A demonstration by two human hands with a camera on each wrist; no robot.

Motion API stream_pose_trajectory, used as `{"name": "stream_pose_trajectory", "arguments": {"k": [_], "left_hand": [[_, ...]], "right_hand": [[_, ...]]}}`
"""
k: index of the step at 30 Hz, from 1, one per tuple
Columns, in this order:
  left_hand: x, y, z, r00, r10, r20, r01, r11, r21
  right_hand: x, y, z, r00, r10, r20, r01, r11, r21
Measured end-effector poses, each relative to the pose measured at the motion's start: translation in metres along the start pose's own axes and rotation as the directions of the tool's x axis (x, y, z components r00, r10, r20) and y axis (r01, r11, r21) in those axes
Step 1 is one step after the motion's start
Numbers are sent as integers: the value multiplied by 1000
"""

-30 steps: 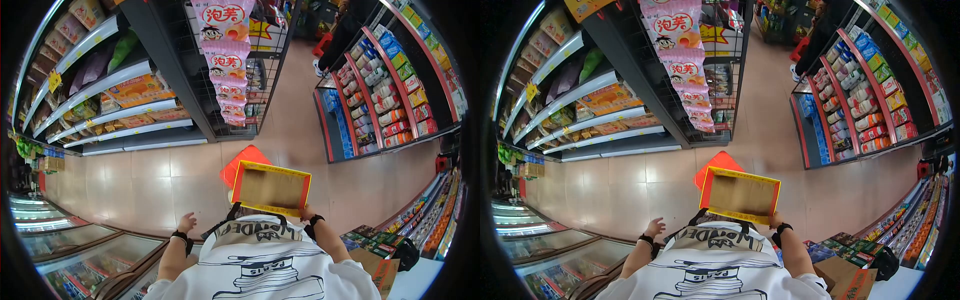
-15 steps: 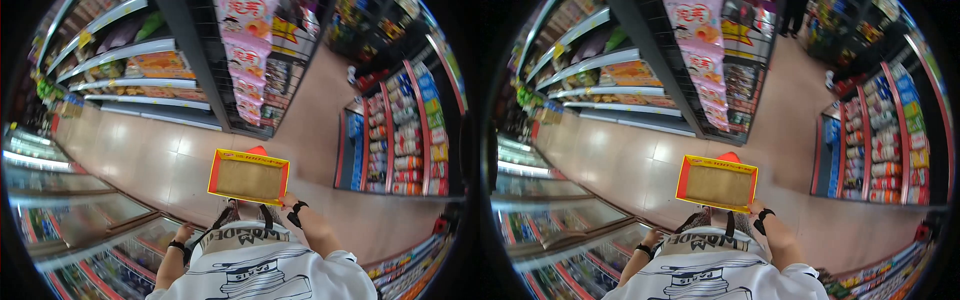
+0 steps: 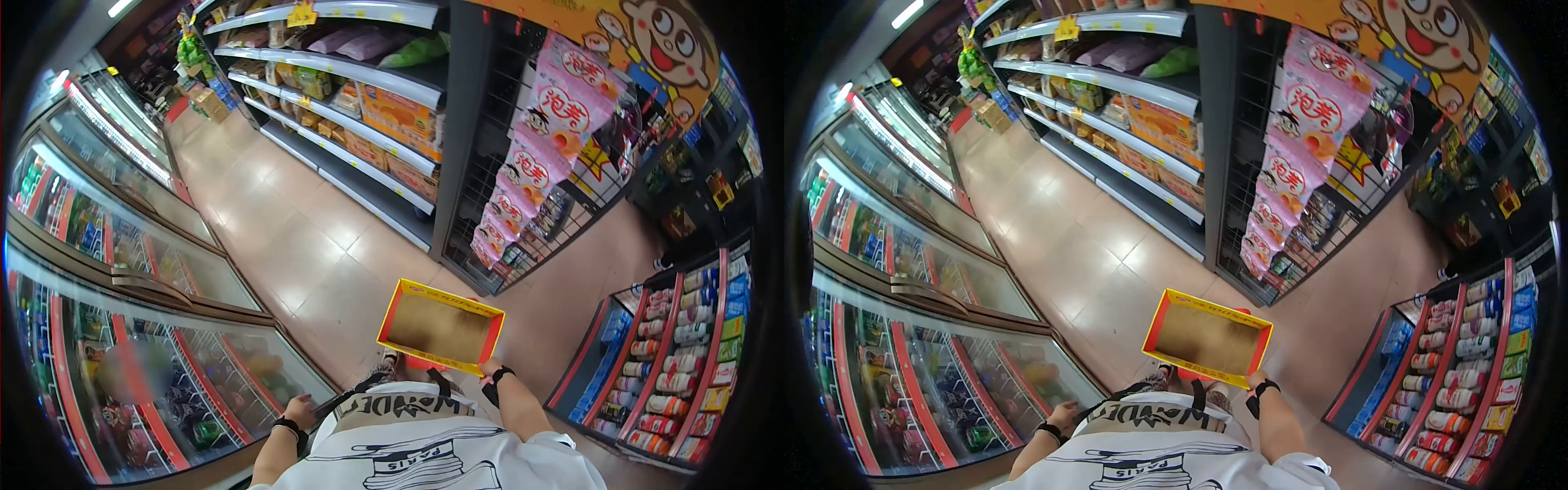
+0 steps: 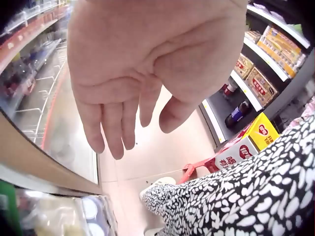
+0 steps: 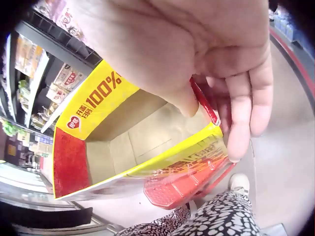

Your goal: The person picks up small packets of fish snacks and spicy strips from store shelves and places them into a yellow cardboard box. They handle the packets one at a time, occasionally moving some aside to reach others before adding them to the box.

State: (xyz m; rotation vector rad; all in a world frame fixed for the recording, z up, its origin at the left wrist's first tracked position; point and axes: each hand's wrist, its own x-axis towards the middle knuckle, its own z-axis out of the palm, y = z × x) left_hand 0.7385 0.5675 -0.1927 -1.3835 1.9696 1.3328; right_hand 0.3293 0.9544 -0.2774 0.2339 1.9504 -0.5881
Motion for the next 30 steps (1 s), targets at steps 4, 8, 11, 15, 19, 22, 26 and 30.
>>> {"name": "stream_pose_trajectory", "arguments": {"k": [4, 8, 11, 15, 19, 22, 26, 30], "left_hand": [[-5, 53, -4, 978, -201, 52, 207, 958, -200], [44, 34, -5, 966, -230, 115, 250, 946, -208], [44, 88, -22, 966, -216, 142, 221, 975, -20], [119, 62, -27, 966, -83, 243, 67, 995, 75], [153, 93, -47, 947, 57, 316, -113, 980, 164], [179, 120, -53, 924, -86, 372, 61, 995, 78], [201, 157, -61, 897, -90, 433, -56, 948, 312], [215, 168, -56, 927, 29, 374, -98, 981, 168]], "right_hand": [[15, 16, 4, 999, -17, 51, 21, 997, -79], [-19, 19, -1, 998, 29, 59, -33, 998, 61], [-24, 29, 4, 983, 184, 19, -185, 972, 142], [-54, 34, 12, 979, 202, -40, -197, 976, 96], [-84, 32, 31, 980, 190, -68, -182, 978, 101], [-106, 23, 48, 969, 214, -127, -193, 968, 159], [-109, 37, 63, 964, 229, -138, -214, 970, 114], [-113, 59, 62, 969, 199, -149, -187, 978, 91]]}}
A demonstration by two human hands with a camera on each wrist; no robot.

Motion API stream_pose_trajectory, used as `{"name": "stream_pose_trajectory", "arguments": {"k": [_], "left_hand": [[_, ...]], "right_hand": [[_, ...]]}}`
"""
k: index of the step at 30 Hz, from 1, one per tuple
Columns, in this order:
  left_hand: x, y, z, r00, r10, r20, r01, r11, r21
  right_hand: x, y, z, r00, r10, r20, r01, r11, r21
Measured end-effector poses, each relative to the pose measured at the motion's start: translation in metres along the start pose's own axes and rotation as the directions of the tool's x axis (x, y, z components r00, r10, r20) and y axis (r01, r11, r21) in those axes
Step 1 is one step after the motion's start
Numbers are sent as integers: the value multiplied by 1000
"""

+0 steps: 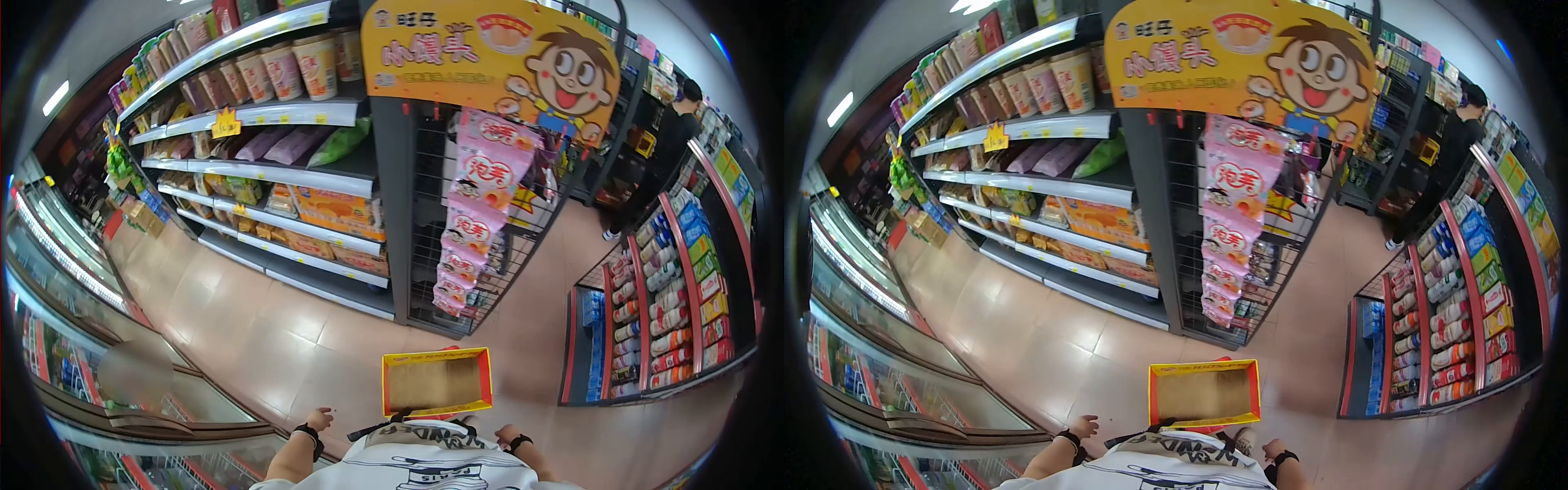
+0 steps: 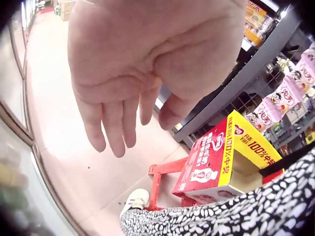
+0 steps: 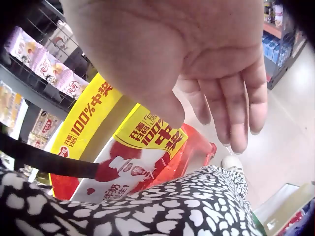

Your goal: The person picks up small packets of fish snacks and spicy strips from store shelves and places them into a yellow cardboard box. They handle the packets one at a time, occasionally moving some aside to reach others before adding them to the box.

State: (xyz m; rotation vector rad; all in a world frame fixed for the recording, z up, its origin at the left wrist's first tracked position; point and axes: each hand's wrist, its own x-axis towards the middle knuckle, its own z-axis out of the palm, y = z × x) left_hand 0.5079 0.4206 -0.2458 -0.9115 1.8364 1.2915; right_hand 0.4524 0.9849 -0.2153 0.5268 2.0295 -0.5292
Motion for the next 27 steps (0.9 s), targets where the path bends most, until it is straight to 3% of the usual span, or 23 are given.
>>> {"name": "stream_pose_trajectory", "arguments": {"k": [4, 7, 9, 10, 11, 14, 17, 18, 19, 20, 21, 22, 25, 27], "left_hand": [[-7, 7, 34, 999, 11, 32, -8, 996, -94], [-37, 12, 92, 999, -37, -39, 30, 988, -151], [-62, 16, 132, 992, -116, -48, 109, 986, -122], [-55, -8, 143, 990, -78, 121, 109, 953, -282], [-56, -10, 159, 988, -85, 128, 118, 953, -279], [-70, -29, 201, 994, 88, 67, -89, 996, 15], [-93, -52, 238, 962, 265, 66, -273, 914, 300], [-119, -17, 247, 998, -15, -55, 17, 999, 36], [-115, -39, 250, 947, 319, -28, -302, 918, 256], [-106, -54, 254, 960, 274, -56, -254, 938, 238], [-102, -51, 259, 989, 70, -130, -61, 995, 73], [-78, -80, 264, 990, -17, -143, -11, 981, -193], [-107, -48, 265, 981, -122, -149, 96, 981, -170], [-102, -49, 265, 984, -108, -141, 86, 984, -154]], "right_hand": [[26, 41, -12, 999, -12, 45, 11, 1000, 6], [32, 66, -40, 997, -21, 77, 26, 997, -72], [43, 86, -57, 959, -282, 40, 285, 954, -97], [47, 94, -65, 975, -222, 22, 223, 974, -29], [50, 103, -73, 987, -159, 9, 158, 987, 39], [63, 140, -98, 986, -168, -13, 169, 985, 20], [58, 164, -120, 989, -148, -16, 148, 989, -24], [60, 172, -125, 991, -133, 7, 133, 989, -66], [62, 179, -128, 993, -116, 31, 119, 987, -108], [64, 183, -129, 994, -104, 43, 109, 987, -117], [66, 189, -129, 991, -131, 35, 134, 985, -108], [65, 194, -128, 987, -157, 29, 159, 982, -99], [56, 190, -123, 986, -162, 41, 166, 977, -133], [51, 187, -115, 985, -168, 32, 170, 981, -92]]}}
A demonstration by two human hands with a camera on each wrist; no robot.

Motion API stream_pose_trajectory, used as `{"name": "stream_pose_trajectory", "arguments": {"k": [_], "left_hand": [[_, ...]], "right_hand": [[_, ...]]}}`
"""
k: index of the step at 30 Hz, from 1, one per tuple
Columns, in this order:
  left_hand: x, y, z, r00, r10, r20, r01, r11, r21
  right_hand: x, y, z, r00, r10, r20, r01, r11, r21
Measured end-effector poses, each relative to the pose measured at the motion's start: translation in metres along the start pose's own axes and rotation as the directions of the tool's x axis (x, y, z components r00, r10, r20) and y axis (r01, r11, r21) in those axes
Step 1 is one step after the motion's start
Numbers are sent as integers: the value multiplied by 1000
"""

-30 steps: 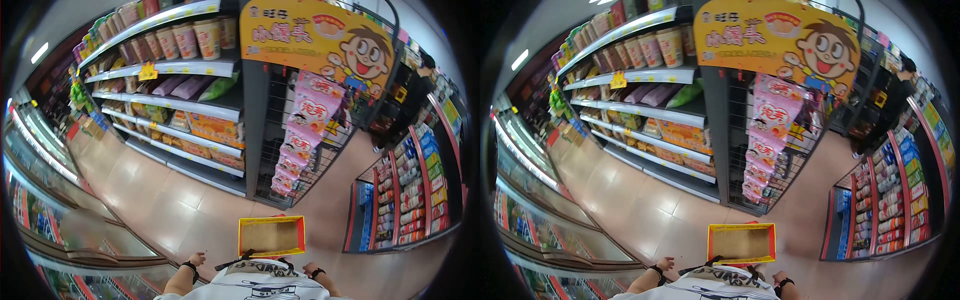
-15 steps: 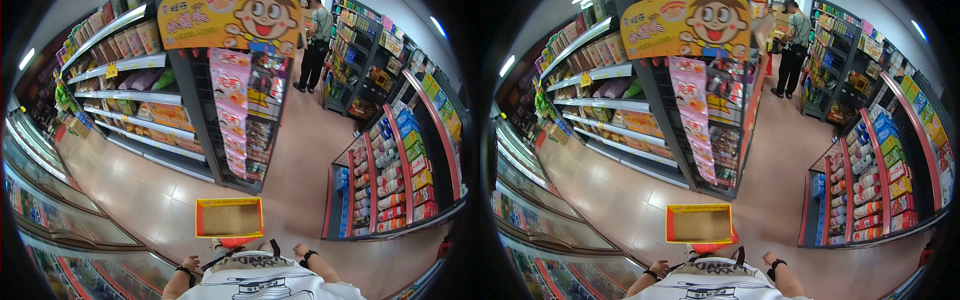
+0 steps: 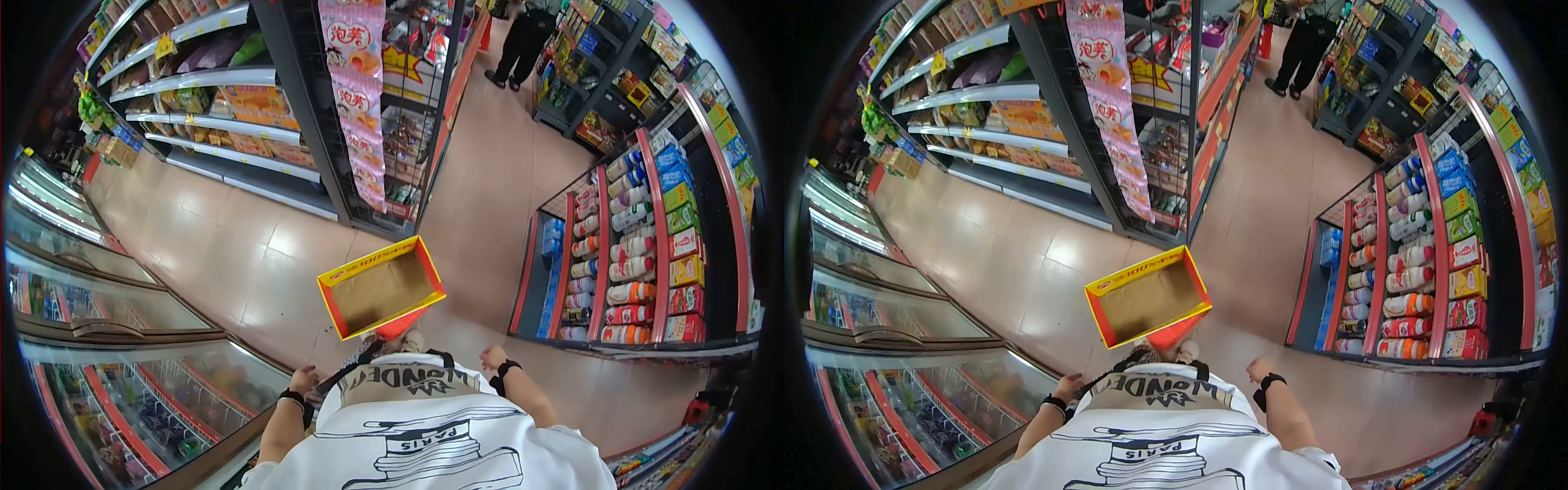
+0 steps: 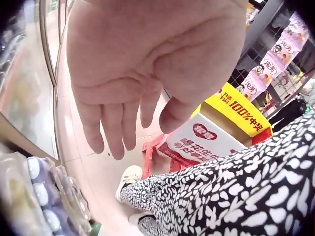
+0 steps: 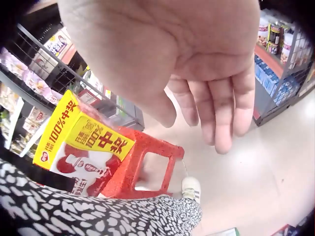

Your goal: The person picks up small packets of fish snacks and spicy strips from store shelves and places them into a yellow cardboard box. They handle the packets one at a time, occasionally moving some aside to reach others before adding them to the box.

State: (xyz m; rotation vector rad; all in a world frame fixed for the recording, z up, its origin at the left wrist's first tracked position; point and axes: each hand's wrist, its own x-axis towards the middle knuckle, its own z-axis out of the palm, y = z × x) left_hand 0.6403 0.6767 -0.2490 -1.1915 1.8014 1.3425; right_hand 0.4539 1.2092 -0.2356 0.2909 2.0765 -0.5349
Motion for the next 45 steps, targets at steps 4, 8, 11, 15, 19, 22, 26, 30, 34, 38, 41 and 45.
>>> {"name": "stream_pose_trajectory", "arguments": {"k": [4, 8, 11, 15, 19, 22, 26, 30, 34, 38, 41, 45], "left_hand": [[12, 1, -4, 997, 8, 83, -6, 1000, -31], [28, 11, -16, 973, -67, 220, 107, 978, -178], [37, 28, -36, 895, 52, 442, 238, 783, -574], [31, 84, -32, 990, -42, 131, 37, 998, 40], [14, 90, -28, 994, 59, 94, -50, 995, -89], [-21, 99, -1, 1000, 13, 3, -13, 989, -144], [13, 9, 46, 999, -14, 39, 26, 939, -343], [-69, 44, 132, 986, 120, 114, -118, 993, -30], [-101, 83, 184, 999, 10, -43, -17, 990, -140], [-84, 64, 199, 998, -49, 37, 61, 866, -496], [-86, 73, 206, 995, -72, -70, 30, 880, -474], [-93, 80, 208, 996, -82, -36, 59, 903, -425]], "right_hand": [[-16, -22, 8, 997, -17, -74, 23, 996, 85], [-25, -36, 18, 996, 9, -86, 8, 980, 198], [-29, -39, 18, 997, 3, -76, 10, 985, 174], [-24, -29, 10, 999, 1, -49, 8, 984, 178], [-7, -15, -11, 999, 32, -19, -29, 992, 127], [21, 0, -35, 999, -32, 1, 32, 997, 64], [47, 18, -81, 992, -125, -6, 125, 988, 92], [68, 52, -138, 975, -216, -45, 219, 972, 87], [78, 87, -177, 997, -75, -10, 75, 997, 14], [93, 112, -191, 991, -135, 6, 135, 982, -131], [105, 116, -191, 992, -115, 54, 120, 987, -104], [120, 107, -182, 982, -178, 60, 183, 978, -95]]}}
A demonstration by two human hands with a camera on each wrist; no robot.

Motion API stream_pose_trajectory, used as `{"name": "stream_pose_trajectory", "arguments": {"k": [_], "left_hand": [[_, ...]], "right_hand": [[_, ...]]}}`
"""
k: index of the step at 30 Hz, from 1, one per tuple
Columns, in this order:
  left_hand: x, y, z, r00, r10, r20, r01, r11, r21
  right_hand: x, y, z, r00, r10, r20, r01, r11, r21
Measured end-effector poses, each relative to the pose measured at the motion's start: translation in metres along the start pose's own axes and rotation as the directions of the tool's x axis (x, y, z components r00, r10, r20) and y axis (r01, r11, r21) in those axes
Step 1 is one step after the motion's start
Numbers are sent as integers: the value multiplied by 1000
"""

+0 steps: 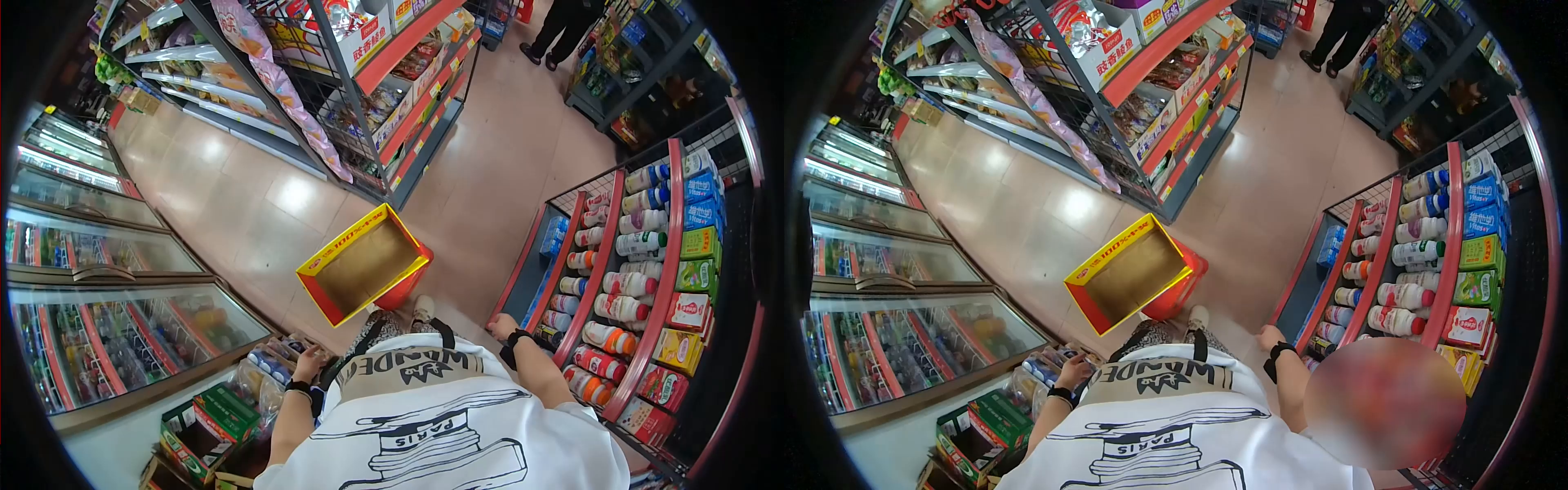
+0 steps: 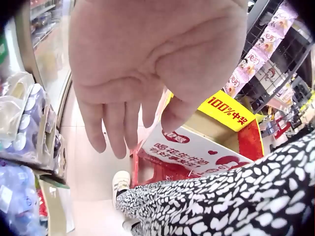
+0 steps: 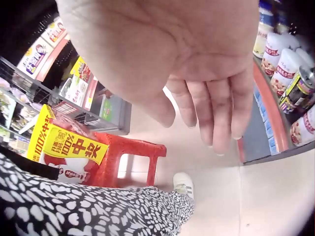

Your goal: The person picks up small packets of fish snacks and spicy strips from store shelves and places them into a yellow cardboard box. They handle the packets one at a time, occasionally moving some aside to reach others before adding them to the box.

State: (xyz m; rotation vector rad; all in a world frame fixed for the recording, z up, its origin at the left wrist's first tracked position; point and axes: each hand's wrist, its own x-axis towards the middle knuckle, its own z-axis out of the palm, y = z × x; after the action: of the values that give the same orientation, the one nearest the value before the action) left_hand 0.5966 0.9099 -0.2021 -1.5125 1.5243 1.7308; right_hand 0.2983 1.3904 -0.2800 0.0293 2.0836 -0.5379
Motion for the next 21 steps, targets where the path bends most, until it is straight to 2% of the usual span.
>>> {"name": "stream_pose_trajectory", "arguments": {"k": [3, 5, 8, 13, 14, 15, 18, 20, 21], "left_hand": [[11, -15, 5, 1000, 18, 2, -18, 1000, 13], [-12, 13, 13, 1000, -4, -6, 5, 987, 159], [7, -4, 1, 999, -17, 36, 14, 996, 84], [19, 16, -9, 1000, 8, 11, -10, 982, 190], [32, 9, -18, 996, -77, 36, 75, 996, 46], [32, 11, -19, 996, -85, 30, 84, 996, 39], [34, 30, -20, 999, -24, -25, 24, 1000, -2], [38, 30, -16, 987, 152, -49, -156, 983, -98], [30, 37, -11, 987, 146, -64, -153, 982, -111]], "right_hand": [[-3, -27, -5, 998, -61, -26, 61, 998, -6], [-5, -41, -6, 998, -45, -35, 43, 998, -53], [-23, -72, -13, 999, 36, -1, -36, 999, -1], [-24, -83, -7, 999, 54, 6, -54, 998, 34], [-25, -84, -5, 999, 49, 13, -49, 999, 17], [-24, -84, -5, 999, 48, 22, -48, 999, 9], [-16, -87, -12, 998, 24, 65, -21, 999, -46], [-6, -91, -24, 998, -22, 51, 32, 977, -211], [0, -97, -32, 998, -32, 63, 45, 973, -224]]}}
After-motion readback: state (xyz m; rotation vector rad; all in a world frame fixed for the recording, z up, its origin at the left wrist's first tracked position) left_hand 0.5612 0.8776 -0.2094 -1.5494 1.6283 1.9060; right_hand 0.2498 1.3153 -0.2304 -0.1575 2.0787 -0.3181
